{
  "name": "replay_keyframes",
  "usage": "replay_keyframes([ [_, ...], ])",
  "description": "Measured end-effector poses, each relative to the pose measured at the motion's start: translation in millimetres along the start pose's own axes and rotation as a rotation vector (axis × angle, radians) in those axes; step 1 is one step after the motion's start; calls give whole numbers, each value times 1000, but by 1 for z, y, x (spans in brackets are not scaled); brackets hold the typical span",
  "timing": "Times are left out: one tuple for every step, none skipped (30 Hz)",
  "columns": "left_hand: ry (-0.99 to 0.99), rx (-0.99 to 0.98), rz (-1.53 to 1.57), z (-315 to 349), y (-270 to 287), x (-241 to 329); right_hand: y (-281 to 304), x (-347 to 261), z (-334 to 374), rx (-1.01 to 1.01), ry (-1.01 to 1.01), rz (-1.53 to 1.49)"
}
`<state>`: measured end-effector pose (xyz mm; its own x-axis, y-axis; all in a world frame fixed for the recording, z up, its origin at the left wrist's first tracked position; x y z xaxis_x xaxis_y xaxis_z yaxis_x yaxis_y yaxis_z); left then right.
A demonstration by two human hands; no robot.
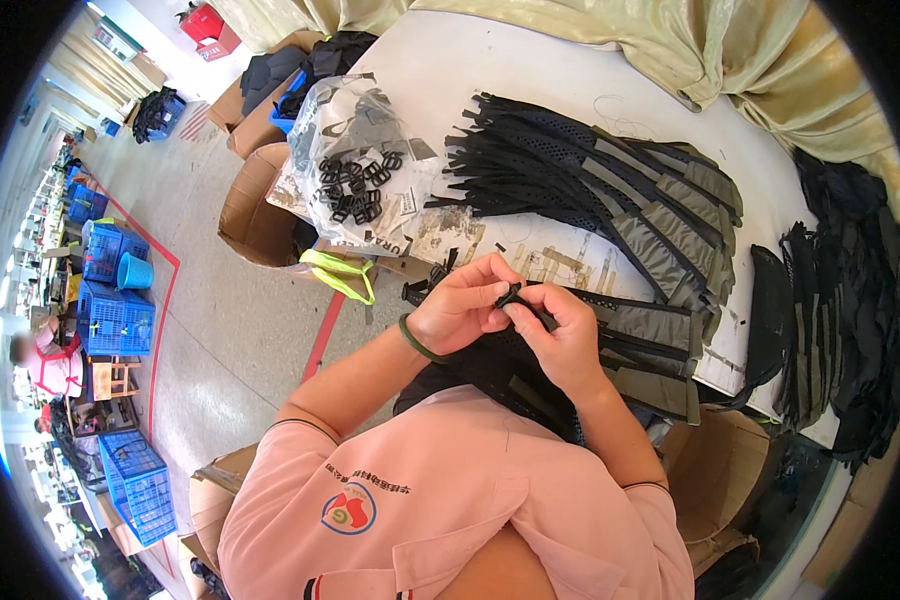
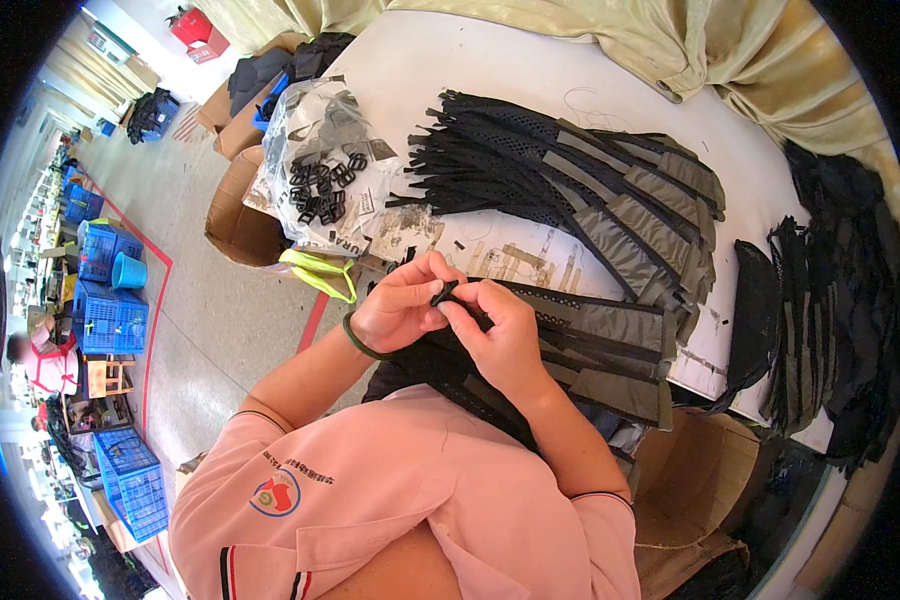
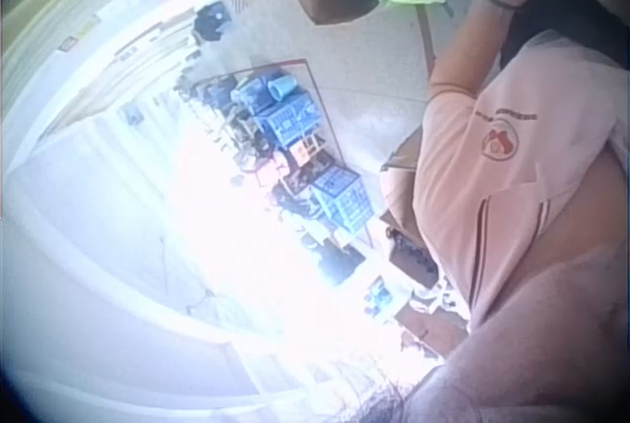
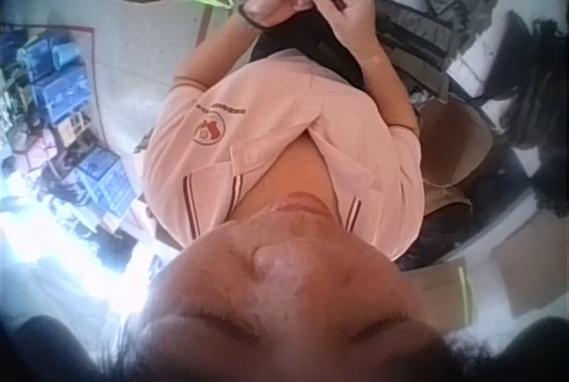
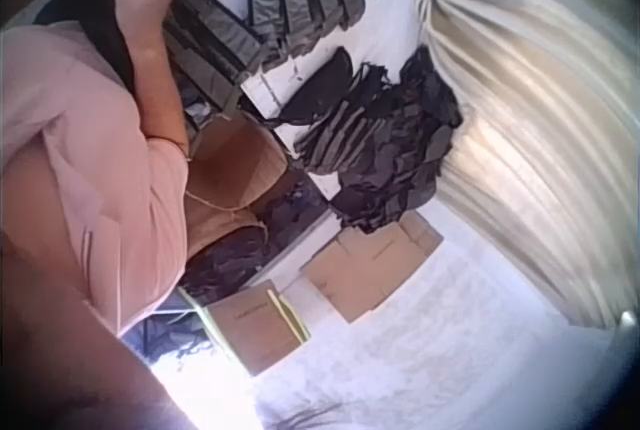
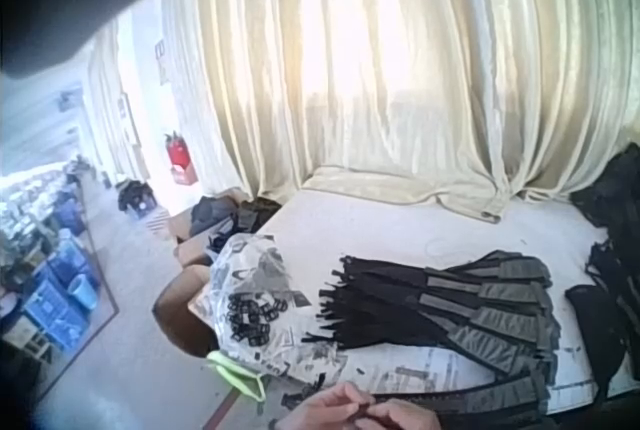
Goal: Assembling plastic buckles onto fabric straps on a workbench.
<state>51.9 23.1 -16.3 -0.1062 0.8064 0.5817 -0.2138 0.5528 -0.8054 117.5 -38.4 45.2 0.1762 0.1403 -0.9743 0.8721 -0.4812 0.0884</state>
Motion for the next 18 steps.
replay_keyframes([
  [1, 0, 1, 0, 0, 0, 0, 1, 0, 0, -1, 0],
  [4, -9, 1, 1, 0, 0, 0, -2, -1, -11, 38, 43],
  [7, -17, 1, 1, -1, 0, 0, -5, -1, -22, 77, 83],
  [8, -15, 2, 2, 0, 0, 1, -3, -1, -23, 75, 82],
  [12, -9, 8, 3, 1, -1, 0, -7, -1, -32, 139, 163],
  [16, -3, 14, 3, 2, -1, -2, -11, 0, -42, 203, 244],
  [16, -3, 14, 2, 1, -2, -3, -11, 0, -42, 202, 244],
  [11, 0, 22, 2, 1, -2, -3, -9, 1, -17, 191, 249],
  [6, 4, 30, 2, 0, -2, -1, -9, 2, 8, 180, 253],
  [5, 5, 31, 2, 0, -3, -2, -9, 2, 7, 180, 252],
  [-17, 28, 30, 1, 3, -2, -1, 11, 1, -11, -15, 42],
  [-38, 51, 29, 1, 6, 0, -5, 29, 4, -27, -211, -168],
  [-38, 51, 30, 1, 6, 0, -2, 28, 3, -28, -211, -168],
  [-39, 60, -19, 2, 7, 1, -5, 33, 3, -76, -284, -293],
  [-40, 67, -68, 2, 8, 2, -10, 37, 5, -123, -356, -417],
  [-40, 67, -68, 1, 8, 4, -10, 39, 5, -123, -356, -416],
  [-17, 59, -115, 0, 7, 4, -9, 41, 4, -104, -332, -453],
  [3, 53, -163, -1, 7, 4, -8, 42, 4, -88, -309, -490],
])
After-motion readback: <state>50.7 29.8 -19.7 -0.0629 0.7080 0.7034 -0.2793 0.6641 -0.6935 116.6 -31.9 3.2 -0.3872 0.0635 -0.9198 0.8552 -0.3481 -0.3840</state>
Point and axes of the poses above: each hand's wrist, its own z-axis away from the middle knuckle, its own y-axis out of the back of the hand, x = y × z, the point moved 10 cm from there along -z, towards the middle knuckle, and after that the axes turned 4 degrees about -z, right-handed, at the moved point
